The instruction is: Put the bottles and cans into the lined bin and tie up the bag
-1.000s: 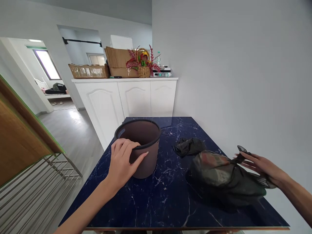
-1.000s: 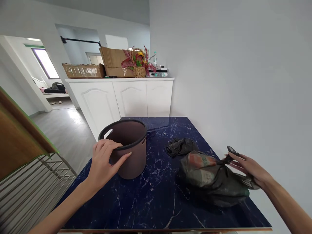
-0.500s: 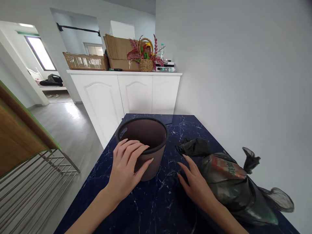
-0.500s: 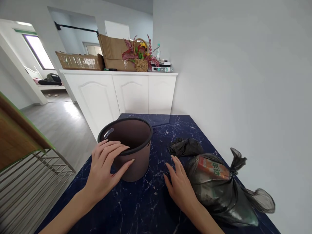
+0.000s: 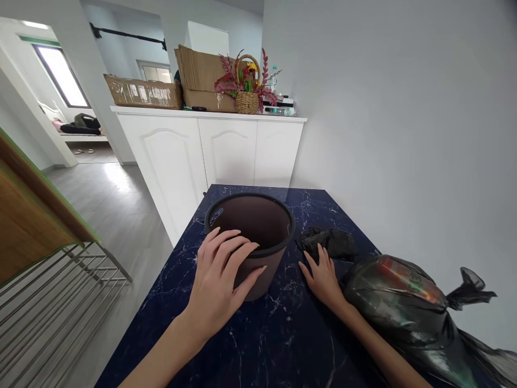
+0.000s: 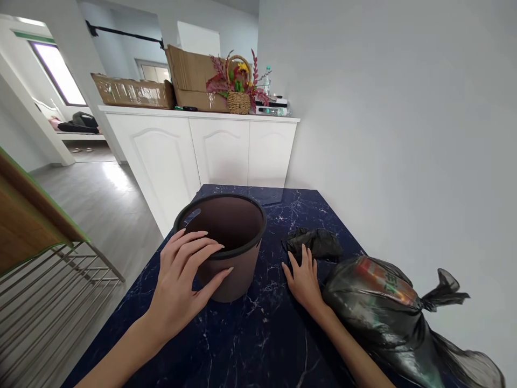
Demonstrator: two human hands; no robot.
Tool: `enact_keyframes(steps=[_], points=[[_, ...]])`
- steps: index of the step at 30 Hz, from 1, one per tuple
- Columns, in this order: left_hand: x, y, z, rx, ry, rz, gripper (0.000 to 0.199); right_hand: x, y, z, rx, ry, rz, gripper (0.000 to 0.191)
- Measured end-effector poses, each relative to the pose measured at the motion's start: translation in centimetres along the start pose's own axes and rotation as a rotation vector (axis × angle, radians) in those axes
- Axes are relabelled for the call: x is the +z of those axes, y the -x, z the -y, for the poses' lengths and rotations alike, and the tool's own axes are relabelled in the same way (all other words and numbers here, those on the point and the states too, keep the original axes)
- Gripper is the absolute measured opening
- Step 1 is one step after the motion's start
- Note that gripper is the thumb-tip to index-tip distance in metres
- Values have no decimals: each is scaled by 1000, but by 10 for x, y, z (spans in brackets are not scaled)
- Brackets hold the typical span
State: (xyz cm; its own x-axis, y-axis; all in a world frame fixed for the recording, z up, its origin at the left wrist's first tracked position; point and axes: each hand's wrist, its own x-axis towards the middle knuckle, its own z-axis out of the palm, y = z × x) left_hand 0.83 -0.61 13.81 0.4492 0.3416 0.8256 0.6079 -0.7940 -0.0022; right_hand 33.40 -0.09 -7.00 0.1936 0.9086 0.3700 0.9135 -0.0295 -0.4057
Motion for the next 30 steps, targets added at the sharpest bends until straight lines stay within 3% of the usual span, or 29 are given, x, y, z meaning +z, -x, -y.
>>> enact_keyframes(steps=[4,7,14,19,24,27,30], points=[[2,-2,-1,0,-12,-10,44,8,-3,-2,35,-67,48,73],[1,-3,-2,-1,-15,-9,45,2,2,3,4,-169,90,73],[-8,-1,-6,9,-18,37,61,-47,6,9,-123,-543,327,54],[-11,5,-12,-21,-40,-82,64,-72,-1,0,-70,-773,459,46],[-15,23,-28,77,-5,-189,46,-74,11,9,8,-933,420,41],[-10,44,-46,96,124,-30,34,-83,37,30,48,-998,350,39],[11,63,-61,-15,232,191,34,-104,67,55,85,-1113,348,36]])
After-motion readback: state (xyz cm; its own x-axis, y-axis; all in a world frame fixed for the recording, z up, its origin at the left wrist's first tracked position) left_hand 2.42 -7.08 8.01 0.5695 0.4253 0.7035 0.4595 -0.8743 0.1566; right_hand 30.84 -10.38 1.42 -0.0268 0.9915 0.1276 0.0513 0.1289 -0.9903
